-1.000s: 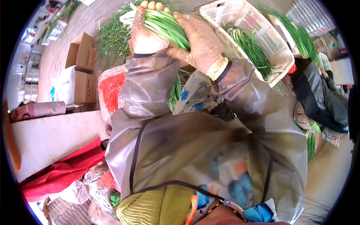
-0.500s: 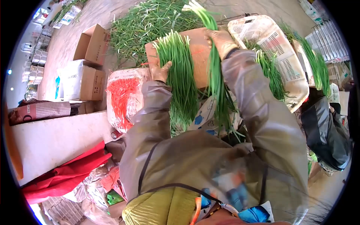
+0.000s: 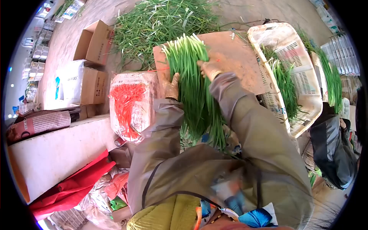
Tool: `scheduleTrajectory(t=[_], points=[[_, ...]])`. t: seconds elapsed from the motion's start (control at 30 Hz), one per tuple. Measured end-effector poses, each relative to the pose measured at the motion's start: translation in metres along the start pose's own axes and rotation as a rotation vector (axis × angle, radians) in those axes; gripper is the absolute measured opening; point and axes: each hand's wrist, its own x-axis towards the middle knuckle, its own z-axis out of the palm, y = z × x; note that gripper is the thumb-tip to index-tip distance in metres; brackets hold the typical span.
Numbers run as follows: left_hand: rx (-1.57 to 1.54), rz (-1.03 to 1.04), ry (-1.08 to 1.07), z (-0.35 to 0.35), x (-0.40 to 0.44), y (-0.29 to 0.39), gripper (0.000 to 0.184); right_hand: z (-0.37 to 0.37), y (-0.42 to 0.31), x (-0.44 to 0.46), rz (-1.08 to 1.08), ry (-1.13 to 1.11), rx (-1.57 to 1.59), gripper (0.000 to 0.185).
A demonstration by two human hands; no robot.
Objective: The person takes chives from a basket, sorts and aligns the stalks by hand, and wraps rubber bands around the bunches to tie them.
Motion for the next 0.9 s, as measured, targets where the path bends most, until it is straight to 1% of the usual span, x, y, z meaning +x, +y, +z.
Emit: scheduleTrajectory(t=[0.03, 0.07, 0.1, 0.17, 0.2, 0.23, 0.3, 0.33, 0.37, 0.43, 0.47, 0.5, 0.53, 0.57, 0.6, 0.63, 0.67, 0.7, 0.73, 0.77, 0.8, 0.83, 0.87, 0.9], points=[[-0.350, 0.011, -0.122, 0.002, 0.000, -0.001, 0.067, 0.015, -0.003, -0.009, -0.025, 0.004, -0.215, 0.041], [-0.342, 0.008, -0.123, 0.005, 0.001, -0.004, 0.067, 0.042, 0.025, 0.004, -0.157, 0.167, -0.266, 0.049], [-0.185, -0.035, -0.102, 0.012, 0.001, -0.007, 0.073, 0.046, -0.002, -0.027, -0.100, 0.144, -0.420, 0.053], [0.126, -0.117, -0.059, 0.023, -0.001, -0.013, 0.084, 0.051, -0.015, -0.035, 0.046, 0.107, -0.514, 0.054], [0.220, -0.146, -0.077, 0.024, -0.001, -0.003, 0.096, 0.050, -0.018, -0.032, 0.095, 0.082, -0.562, 0.055], [0.221, -0.143, -0.076, 0.026, -0.001, -0.002, 0.096, 0.049, -0.014, -0.023, 0.092, 0.082, -0.560, 0.055], [0.435, -0.127, 0.007, 0.032, 0.001, -0.003, 0.095, 0.047, -0.007, -0.012, 0.044, 0.049, -0.649, 0.057], [0.461, -0.099, 0.040, 0.033, 0.001, -0.008, 0.095, 0.042, -0.010, -0.012, 0.064, 0.043, -0.652, 0.061], [0.461, -0.095, 0.042, 0.031, 0.001, -0.012, 0.095, 0.034, -0.008, -0.013, -0.015, 0.074, -0.512, 0.066], [0.427, -0.009, 0.013, 0.029, -0.002, -0.013, 0.096, 0.028, -0.013, -0.018, 0.019, 0.077, -0.656, 0.067], [0.356, 0.001, -0.005, 0.026, -0.003, -0.015, 0.091, 0.030, -0.014, -0.022, 0.020, 0.078, -0.655, 0.067], [0.357, 0.001, -0.006, 0.023, -0.002, -0.015, 0.091, 0.036, -0.022, -0.032, 0.057, 0.095, -0.793, 0.067], [0.204, -0.051, -0.043, 0.018, 0.000, -0.020, 0.092, 0.039, -0.030, -0.039, 0.091, 0.107, -0.936, 0.067], [0.050, -0.107, -0.079, 0.013, -0.001, -0.025, 0.094, 0.033, -0.038, -0.043, 0.090, 0.101, -0.943, 0.067], [-0.007, -0.072, -0.133, 0.011, 0.003, -0.030, 0.089, 0.023, -0.045, -0.046, 0.010, 0.065, -0.940, 0.070], [-0.012, -0.072, -0.127, 0.009, 0.006, -0.034, 0.089, 0.016, -0.049, -0.046, -0.074, 0.032, -0.937, 0.073], [0.040, -0.089, -0.147, 0.008, 0.008, -0.039, 0.087, 0.015, -0.042, -0.043, -0.090, 0.070, -0.872, 0.076], [0.094, -0.108, -0.170, 0.008, 0.010, -0.039, 0.085, 0.022, -0.031, -0.036, -0.091, 0.070, -0.875, 0.076], [0.147, 0.001, -0.095, 0.010, 0.008, -0.040, 0.074, 0.031, -0.018, -0.032, -0.137, 0.059, -0.885, 0.077], [0.150, -0.003, -0.098, 0.007, 0.009, -0.041, 0.074, 0.039, -0.007, -0.026, -0.181, 0.048, -0.893, 0.079], [0.012, -0.073, -0.198, 0.001, 0.012, -0.038, 0.068, 0.045, -0.013, -0.034, -0.228, 0.006, -0.894, 0.079], [-0.125, -0.147, -0.298, -0.004, 0.012, -0.033, 0.062, 0.048, -0.029, -0.047, -0.222, -0.065, -0.897, 0.084], [-0.273, -0.188, -0.280, -0.008, 0.010, -0.028, 0.059, 0.054, -0.033, -0.052, -0.236, -0.066, -0.939, 0.084], [-0.361, -0.217, -0.299, -0.013, 0.021, -0.059, 0.058, 0.061, -0.036, -0.054, -0.257, -0.064, -0.982, 0.085]])
